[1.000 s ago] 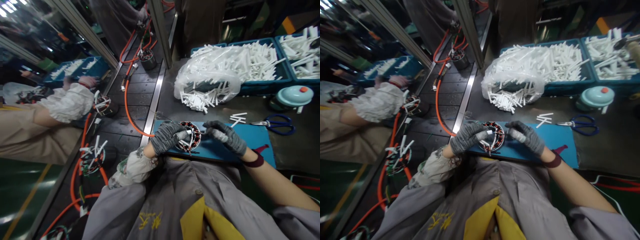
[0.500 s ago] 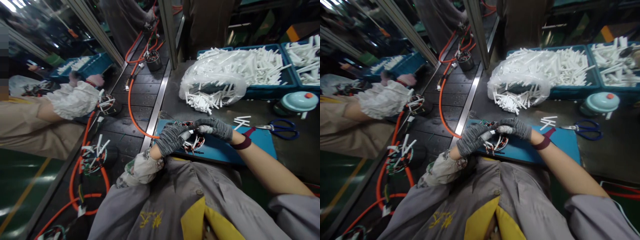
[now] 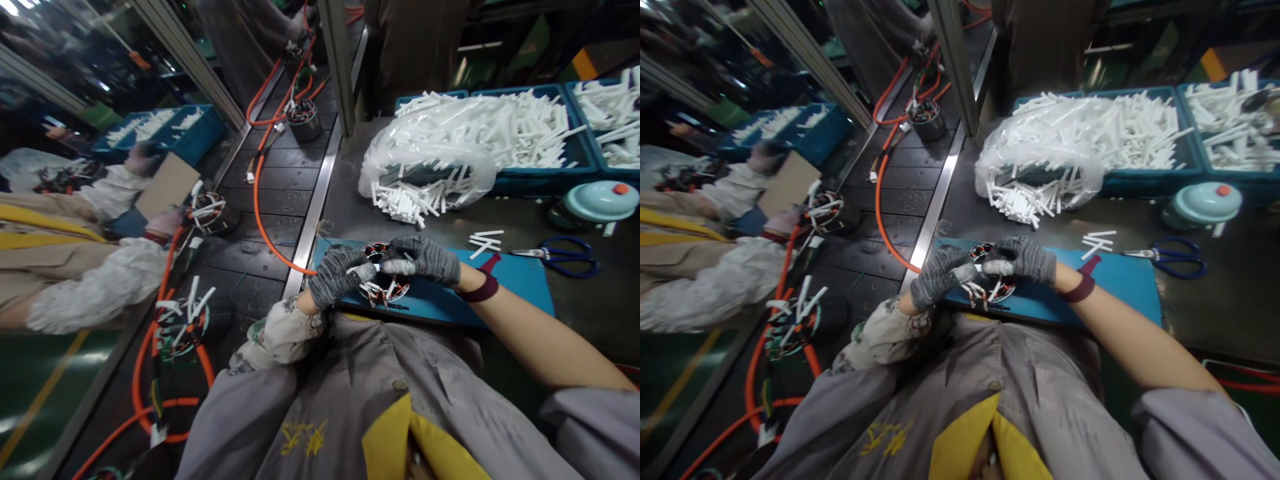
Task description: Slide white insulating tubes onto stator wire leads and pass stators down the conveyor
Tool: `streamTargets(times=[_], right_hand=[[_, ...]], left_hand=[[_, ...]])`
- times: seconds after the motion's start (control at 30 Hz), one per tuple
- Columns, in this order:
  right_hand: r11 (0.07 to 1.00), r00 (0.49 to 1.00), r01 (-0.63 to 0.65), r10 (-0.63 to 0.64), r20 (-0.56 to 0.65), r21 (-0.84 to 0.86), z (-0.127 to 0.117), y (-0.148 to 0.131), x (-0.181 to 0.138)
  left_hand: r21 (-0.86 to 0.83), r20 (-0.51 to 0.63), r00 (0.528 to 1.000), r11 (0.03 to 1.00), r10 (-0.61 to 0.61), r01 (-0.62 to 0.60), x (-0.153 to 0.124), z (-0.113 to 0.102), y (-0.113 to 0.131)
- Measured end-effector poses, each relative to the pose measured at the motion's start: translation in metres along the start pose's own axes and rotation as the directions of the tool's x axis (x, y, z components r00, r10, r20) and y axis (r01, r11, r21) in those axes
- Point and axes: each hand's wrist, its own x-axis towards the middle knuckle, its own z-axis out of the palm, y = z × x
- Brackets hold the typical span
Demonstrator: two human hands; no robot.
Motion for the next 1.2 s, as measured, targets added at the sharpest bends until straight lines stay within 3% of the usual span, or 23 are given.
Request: streamTargets(times=[0.1,0.27,0.37,0.43,0.5,0.63,0.77,0.87,0.93,1.07,1.2], right_hand=[[0.994,0.999,0.032,-0.034,-0.017,-0.107,0.003,0.002,0.002],[0.905,0.978,0.197,-0.209,0.01,-0.377,0.004,0.012,0.008],[0.864,0.941,0.321,-0.338,0.023,-0.387,-0.004,0.016,0.006],[0.88,0.93,0.337,-0.366,-0.026,-0.336,-0.014,0.018,0.0],[0.934,0.953,0.249,-0.284,-0.108,-0.257,-0.023,0.023,-0.009],[0.996,0.986,0.052,-0.063,-0.156,-0.07,-0.026,0.034,-0.021],[1.0,0.974,0.026,-0.023,-0.225,0.009,-0.016,0.039,-0.021],[0.999,0.973,-0.008,0.016,-0.229,0.038,-0.015,0.041,-0.02],[0.999,0.967,-0.019,0.027,-0.252,0.034,-0.017,0.042,-0.02],[0.999,0.953,-0.046,0.052,-0.299,0.027,-0.016,0.04,-0.021],[0.998,0.922,-0.052,0.064,-0.383,0.042,-0.009,0.034,-0.039]], left_hand=[[-0.065,0.024,1.0,0.998,-0.008,0.009,0.001,-0.001,-0.003],[-0.168,0.195,0.981,0.985,0.01,0.023,0.006,-0.015,0.0],[0.093,0.209,0.978,0.996,-0.018,-0.002,0.012,-0.023,0.012],[0.329,0.224,0.974,0.943,-0.031,-0.045,0.017,-0.025,0.025],[0.48,0.282,0.958,0.872,-0.052,-0.094,0.022,-0.027,0.037],[0.548,0.386,0.916,0.826,-0.106,-0.135,0.032,-0.025,0.054],[0.538,0.352,0.931,0.835,-0.097,-0.117,0.043,-0.019,0.053],[0.461,0.388,0.92,0.874,-0.043,-0.154,0.05,-0.01,0.05],[0.489,0.41,0.912,0.852,-0.035,-0.187,0.054,-0.002,0.053],[0.663,0.319,0.947,0.711,0.016,-0.236,0.05,0.009,0.063],[0.69,0.172,0.976,0.692,0.131,-0.214,0.022,-0.009,0.045]])
